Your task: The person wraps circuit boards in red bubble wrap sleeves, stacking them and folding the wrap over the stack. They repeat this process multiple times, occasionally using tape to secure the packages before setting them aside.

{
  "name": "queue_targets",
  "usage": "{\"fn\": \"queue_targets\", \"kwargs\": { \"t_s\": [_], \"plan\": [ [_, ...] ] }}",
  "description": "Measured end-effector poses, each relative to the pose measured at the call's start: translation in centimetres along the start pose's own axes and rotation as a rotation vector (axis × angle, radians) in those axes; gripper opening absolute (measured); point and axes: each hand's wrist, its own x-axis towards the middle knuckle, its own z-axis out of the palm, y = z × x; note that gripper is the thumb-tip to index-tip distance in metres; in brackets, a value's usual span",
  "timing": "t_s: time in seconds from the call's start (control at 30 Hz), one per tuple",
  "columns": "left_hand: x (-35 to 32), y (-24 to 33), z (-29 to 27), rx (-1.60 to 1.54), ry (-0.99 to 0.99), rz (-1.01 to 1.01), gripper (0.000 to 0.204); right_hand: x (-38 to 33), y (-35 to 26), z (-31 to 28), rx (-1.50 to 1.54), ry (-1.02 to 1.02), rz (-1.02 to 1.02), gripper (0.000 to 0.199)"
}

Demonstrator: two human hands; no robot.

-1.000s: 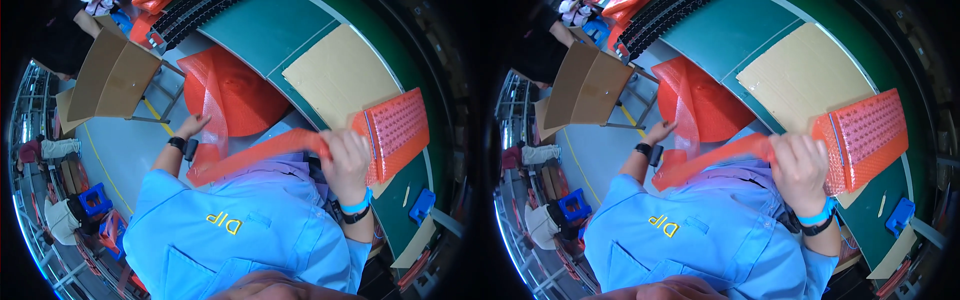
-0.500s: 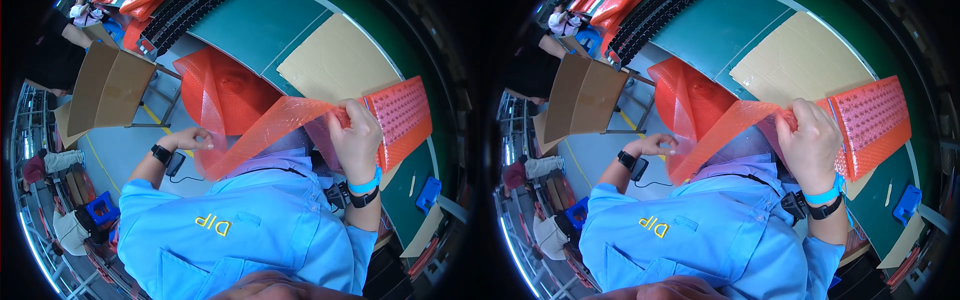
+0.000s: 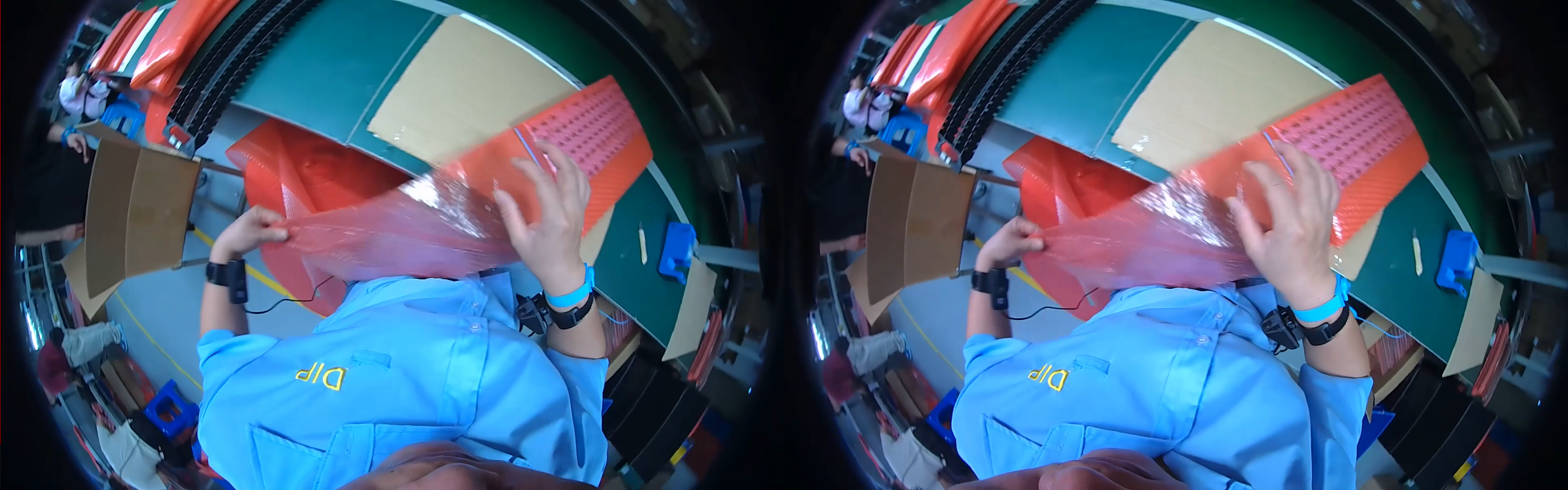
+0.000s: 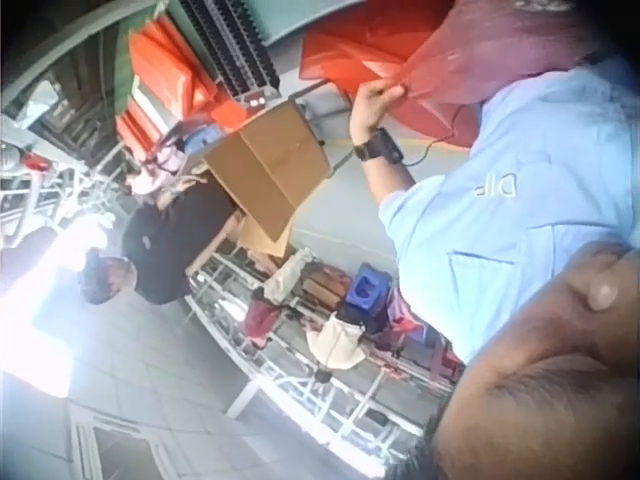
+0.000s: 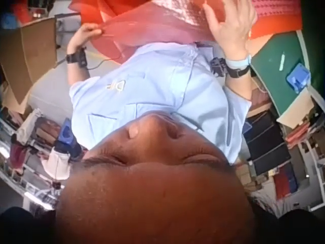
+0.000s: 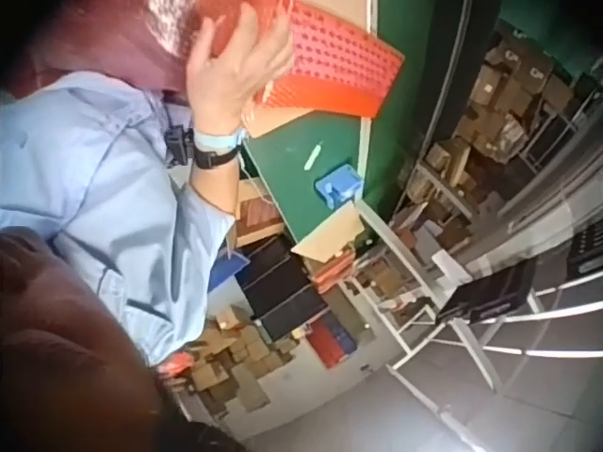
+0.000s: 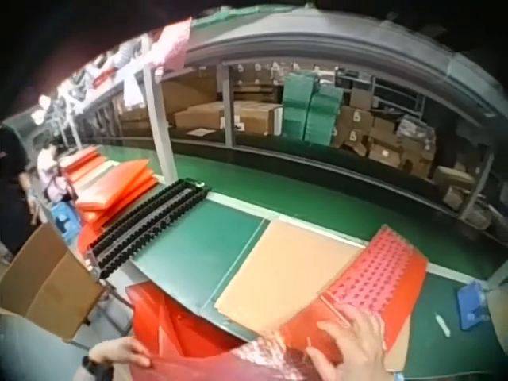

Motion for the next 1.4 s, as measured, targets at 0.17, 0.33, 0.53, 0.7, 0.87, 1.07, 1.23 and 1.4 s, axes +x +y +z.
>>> {"fn": "queue_targets", "kwargs": {
  "t_s": [0.17, 0.33, 0.53, 0.7, 0.87, 1.07, 1.23, 1.4],
  "plan": [
    [2.6, -5.0, -0.7, 0.724, 0.070, -0.231, 0.021, -3.4, 4.9, 0.6, -0.222, -0.046, 0.182, 0.039],
    [3.4, 14.6, 6.8, 1.073, 0.422, 0.444, 0.025, -2.4, 4.9, 1.1, -0.243, -0.062, 0.229, 0.043],
    [14.3, 26.5, 14.5, 0.688, 0.292, 0.769, 0.025, 0.3, 5.9, 2.0, -0.337, -0.125, 0.239, 0.040],
    [20.2, 27.4, 18.0, 1.025, 0.312, 0.629, 0.021, -0.1, 6.3, 3.0, -0.366, -0.137, 0.203, 0.029],
    [20.8, 30.3, 19.3, 1.384, 0.149, 0.220, 0.027, -0.5, 6.3, 3.3, -0.383, -0.100, 0.149, 0.027],
    [25.6, 26.0, 16.4, 0.357, -0.067, 0.185, 0.023, 0.0, 6.3, 3.3, -0.431, -0.030, 0.094, 0.022],
    [24.3, 27.0, 17.7, -0.236, -0.201, 0.082, 0.022, -0.2, 6.8, 3.8, -0.471, -0.005, 0.093, 0.018],
    [23.6, 29.5, 19.1, -0.391, -0.326, -0.073, 0.031, -0.3, 7.5, 3.7, -0.456, 0.016, 0.077, 0.018]
  ]
}}
